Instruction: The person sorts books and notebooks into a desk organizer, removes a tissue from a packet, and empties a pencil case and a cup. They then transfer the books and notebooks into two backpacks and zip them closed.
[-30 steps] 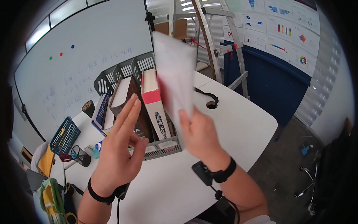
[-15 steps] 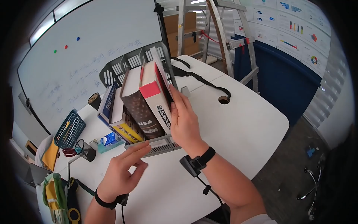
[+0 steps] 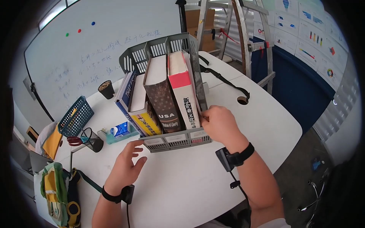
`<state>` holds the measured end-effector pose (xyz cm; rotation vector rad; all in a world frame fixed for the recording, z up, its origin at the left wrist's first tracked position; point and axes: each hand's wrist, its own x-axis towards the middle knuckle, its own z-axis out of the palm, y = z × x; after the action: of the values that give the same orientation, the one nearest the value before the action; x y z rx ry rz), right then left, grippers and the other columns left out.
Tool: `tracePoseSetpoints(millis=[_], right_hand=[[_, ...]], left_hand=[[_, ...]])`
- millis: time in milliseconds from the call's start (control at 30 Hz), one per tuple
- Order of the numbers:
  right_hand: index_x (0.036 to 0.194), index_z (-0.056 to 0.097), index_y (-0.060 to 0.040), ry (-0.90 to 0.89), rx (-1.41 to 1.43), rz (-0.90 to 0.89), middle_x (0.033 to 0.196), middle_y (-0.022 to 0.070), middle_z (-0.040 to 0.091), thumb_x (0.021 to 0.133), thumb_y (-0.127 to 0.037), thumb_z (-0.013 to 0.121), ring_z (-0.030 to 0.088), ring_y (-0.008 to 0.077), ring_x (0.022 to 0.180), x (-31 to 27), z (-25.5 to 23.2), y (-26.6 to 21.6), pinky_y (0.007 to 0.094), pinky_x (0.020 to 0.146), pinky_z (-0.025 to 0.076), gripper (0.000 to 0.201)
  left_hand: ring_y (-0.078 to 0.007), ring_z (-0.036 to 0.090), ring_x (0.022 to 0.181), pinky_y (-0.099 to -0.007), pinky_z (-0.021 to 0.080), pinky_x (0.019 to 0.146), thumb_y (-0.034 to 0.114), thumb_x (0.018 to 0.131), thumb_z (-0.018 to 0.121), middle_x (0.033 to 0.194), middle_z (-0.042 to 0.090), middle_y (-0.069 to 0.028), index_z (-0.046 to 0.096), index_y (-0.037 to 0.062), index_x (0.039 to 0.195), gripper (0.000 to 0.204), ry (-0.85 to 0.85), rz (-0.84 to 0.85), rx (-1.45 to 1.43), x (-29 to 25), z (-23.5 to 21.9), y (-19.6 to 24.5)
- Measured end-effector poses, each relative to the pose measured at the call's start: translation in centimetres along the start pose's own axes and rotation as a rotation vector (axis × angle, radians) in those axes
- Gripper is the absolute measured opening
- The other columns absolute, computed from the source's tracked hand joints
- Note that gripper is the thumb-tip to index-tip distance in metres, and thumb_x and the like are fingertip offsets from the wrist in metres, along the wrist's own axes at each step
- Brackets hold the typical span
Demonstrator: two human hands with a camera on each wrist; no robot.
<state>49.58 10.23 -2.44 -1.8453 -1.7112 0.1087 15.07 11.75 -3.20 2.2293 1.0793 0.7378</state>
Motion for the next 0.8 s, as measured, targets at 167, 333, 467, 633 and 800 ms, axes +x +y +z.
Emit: tracePoseSetpoints(millis=[167, 333, 467, 633, 800], right_hand=[[0.127, 0.072, 0.0005, 0.126, 0.129, 0.001, 0.107, 0.0178, 0.072, 0.094, -0.026, 0.076, 0.071, 0.0351, 0.098, -0.9, -2.6, 0.8, 0.0420, 0.088, 0.057, 0.042], [0.156, 0.050, 0.0008, -0.103, 0.693, 0.009, 0.139, 0.0241, 0.066, 0.098, -0.024, 0.077, 0.067, 0.0291, 0.124, -2.5, 0.1, 1.6, 0.0395, 0.102, 0.056, 0.069], [0.160, 0.045, 0.0004, -0.250, 0.499, 0.038, 0.137, 0.0216, 0.069, 0.095, -0.020, 0.080, 0.072, 0.0280, 0.115, -3.4, 0.5, 1.0, 0.0388, 0.096, 0.059, 0.076], [0.150, 0.055, 0.0019, -0.105, 0.415, -0.097, 0.110, 0.0264, 0.075, 0.089, -0.012, 0.083, 0.074, 0.0357, 0.091, -1.2, 2.2, 3.3, 0.0409, 0.083, 0.057, 0.068], [0.142, 0.062, 0.0002, -0.047, 0.293, -0.085, 0.102, 0.0259, 0.075, 0.090, -0.017, 0.084, 0.073, 0.0391, 0.088, 3.6, 3.7, 4.2, 0.0416, 0.082, 0.057, 0.059]], left_hand=[[-0.0336, 0.072, 0.117, -0.0411, 0.058, 0.098, -0.001, 0.093, 0.073, 0.140, 0.066, -0.0201, 0.051, 0.0009, 0.149, 0.060, 0.000, 0.002, -0.047, -0.4, -0.5, 0.4], [-0.0348, 0.073, 0.116, -0.0418, 0.058, 0.101, -0.003, 0.092, 0.072, 0.127, 0.072, -0.0234, 0.055, -0.0002, 0.148, 0.059, 0.035, 0.106, 0.077, 0.9, -0.3, -0.5], [-0.0375, 0.073, 0.119, -0.0410, 0.057, 0.104, -0.003, 0.092, 0.072, 0.125, 0.074, -0.0245, 0.057, -0.0006, 0.145, 0.056, 0.058, 0.079, 0.094, 0.8, -0.2, 0.3], [-0.0389, 0.072, 0.122, -0.0416, 0.056, 0.106, -0.004, 0.092, 0.070, 0.130, 0.072, -0.0275, 0.051, -0.0003, 0.154, 0.065, 0.027, 0.068, 0.103, 1.0, 0.1, -0.4], [-0.0461, 0.069, 0.124, -0.0415, 0.057, 0.102, 0.003, 0.091, 0.074, 0.153, 0.055, -0.0316, 0.037, 0.0018, 0.165, 0.083, -0.018, 0.054, 0.146, 1.3, 0.7, 0.9]])
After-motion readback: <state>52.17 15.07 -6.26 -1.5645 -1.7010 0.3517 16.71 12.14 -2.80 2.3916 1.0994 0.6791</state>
